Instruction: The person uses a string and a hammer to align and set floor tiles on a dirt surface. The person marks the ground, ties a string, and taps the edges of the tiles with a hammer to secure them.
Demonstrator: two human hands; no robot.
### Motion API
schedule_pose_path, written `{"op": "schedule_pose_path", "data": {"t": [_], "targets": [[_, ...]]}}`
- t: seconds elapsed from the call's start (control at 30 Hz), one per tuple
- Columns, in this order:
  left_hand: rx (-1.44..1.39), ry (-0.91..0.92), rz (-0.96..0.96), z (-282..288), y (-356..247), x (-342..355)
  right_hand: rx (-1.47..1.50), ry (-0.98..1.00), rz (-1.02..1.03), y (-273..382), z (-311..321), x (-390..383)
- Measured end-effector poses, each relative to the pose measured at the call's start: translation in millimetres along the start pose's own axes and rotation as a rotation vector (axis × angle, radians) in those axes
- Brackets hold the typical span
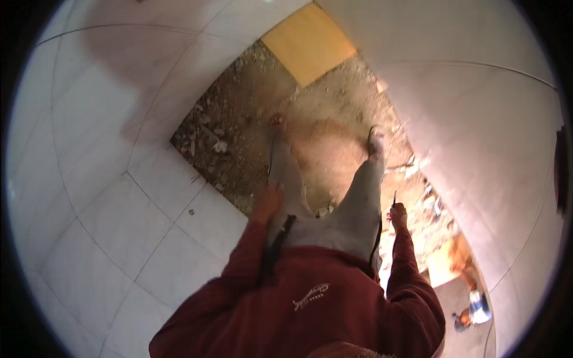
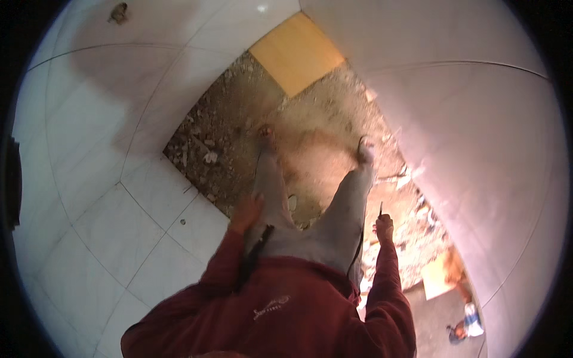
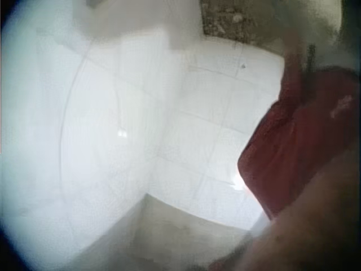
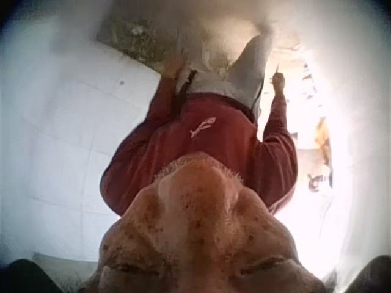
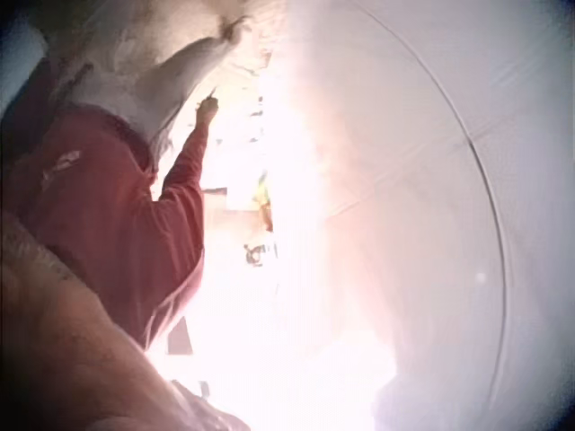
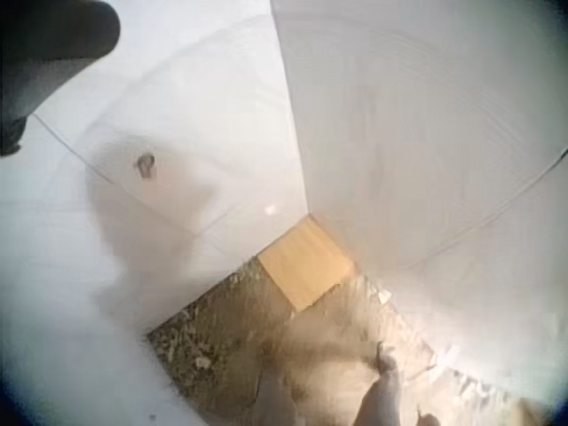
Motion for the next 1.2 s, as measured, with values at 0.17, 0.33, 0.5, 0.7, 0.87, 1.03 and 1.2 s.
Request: {"op": "schedule_pose_path", "data": {"t": [0.17, 0.33, 0.5, 0.7, 0.87, 1.03, 1.2], "targets": [[-0.15, -0.058, -0.103, 23.0, 153.0, 82.0, 0.053, -0.123, 0.173, -155.9, -79.9, -60.0], [0.018, 0.071, 0.004, 47.3, 228.5, 94.6, -0.299, -0.111, 0.323, -53.3, -162.0, -97.6], [-0.011, 0.2, -0.112, -3.0, 271.1, 95.3, -0.118, -0.149, 0.372, 40.5, -219.9, -22.9], [-0.123, 0.178, -0.111, -19.1, 217.8, 196.9, -0.132, -0.196, 0.552, 112.9, -283.4, 117.8], [0.091, 0.209, -0.172, -60.6, 250.4, 329.9, -0.26, -0.364, 0.649, 119.3, -311.6, 249.5], [0.127, 0.074, -0.241, -92.7, 253.7, 463.1, -0.179, -0.578, 0.903, 133.5, -325.1, 329.1], [0.174, -0.016, -0.383, -99.4, 221.0, 536.8, -0.23, -0.693, 1.21, 181.9, -339.2, 367.6]]}}
Point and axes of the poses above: each hand's wrist, its own x-axis towards the middle knuckle, its own z-axis out of the back of the hand, y = z × x, the point moved 6 cm from there along x, towards the middle knuckle, and after that the axes turned 11 degrees about -y, right-handed, at the moved point
